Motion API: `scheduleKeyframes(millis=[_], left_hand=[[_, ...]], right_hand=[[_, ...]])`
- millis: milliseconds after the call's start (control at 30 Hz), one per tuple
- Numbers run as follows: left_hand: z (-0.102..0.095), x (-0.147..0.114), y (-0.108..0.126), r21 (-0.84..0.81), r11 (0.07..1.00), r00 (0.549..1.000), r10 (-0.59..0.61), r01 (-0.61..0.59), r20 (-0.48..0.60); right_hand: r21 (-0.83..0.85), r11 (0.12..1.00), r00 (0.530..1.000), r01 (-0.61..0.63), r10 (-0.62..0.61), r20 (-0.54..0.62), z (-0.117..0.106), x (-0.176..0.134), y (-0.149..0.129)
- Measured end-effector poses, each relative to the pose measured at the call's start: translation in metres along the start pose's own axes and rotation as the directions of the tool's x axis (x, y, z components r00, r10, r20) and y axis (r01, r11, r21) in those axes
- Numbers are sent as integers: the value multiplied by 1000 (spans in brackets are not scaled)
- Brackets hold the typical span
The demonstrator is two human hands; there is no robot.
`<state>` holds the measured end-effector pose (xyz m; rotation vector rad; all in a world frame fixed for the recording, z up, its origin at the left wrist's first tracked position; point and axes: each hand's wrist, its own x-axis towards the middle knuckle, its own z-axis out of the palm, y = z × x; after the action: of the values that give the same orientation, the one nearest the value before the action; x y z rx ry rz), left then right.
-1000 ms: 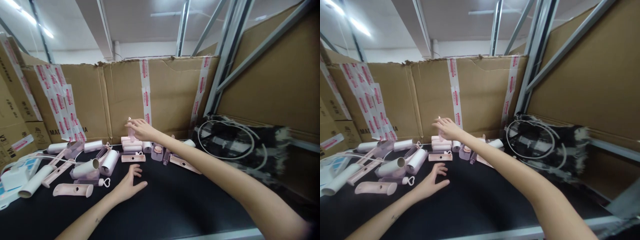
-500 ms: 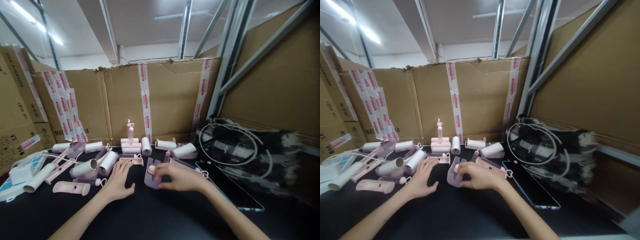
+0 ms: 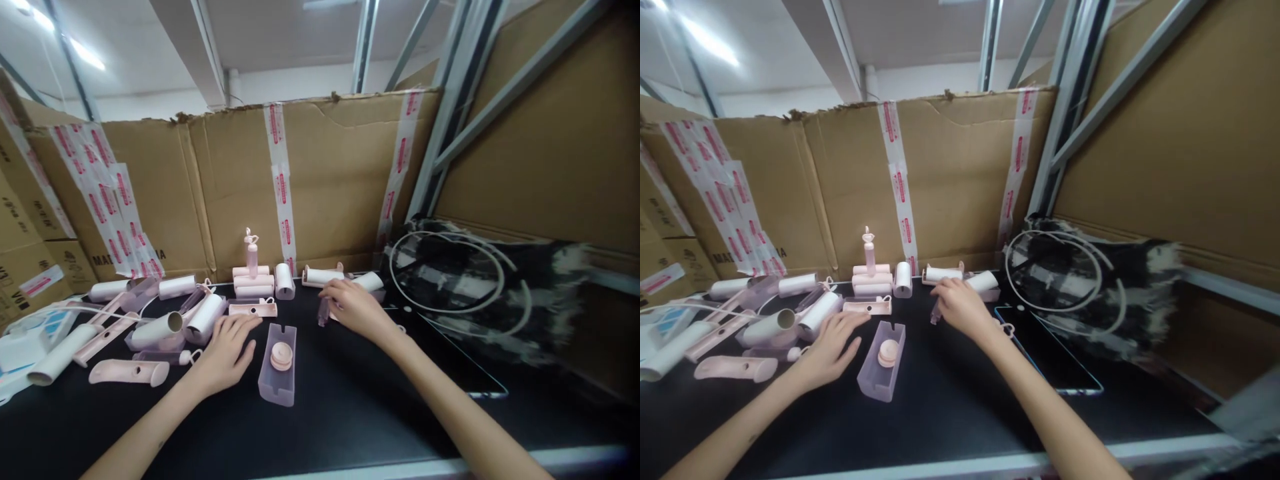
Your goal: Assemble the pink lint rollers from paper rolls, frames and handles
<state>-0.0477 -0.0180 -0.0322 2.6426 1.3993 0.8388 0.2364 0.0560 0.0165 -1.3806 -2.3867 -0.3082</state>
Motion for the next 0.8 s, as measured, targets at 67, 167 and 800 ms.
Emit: scheduleKeyframes(millis=[67, 167, 800], left_hand=[[-2, -4, 12, -170, 985, 989, 64, -41, 133], [-3, -8, 23, -331, 944, 954, 110, -12, 279], [8, 1, 7, -682, 730, 974, 183, -41, 137]], right_hand=[[-110, 989, 995, -95, 98, 20, 1, 4, 24], [-172, 970, 982, -170, 182, 55, 2, 12, 55], [55, 995, 992, 89, -94, 87, 13, 68, 35]])
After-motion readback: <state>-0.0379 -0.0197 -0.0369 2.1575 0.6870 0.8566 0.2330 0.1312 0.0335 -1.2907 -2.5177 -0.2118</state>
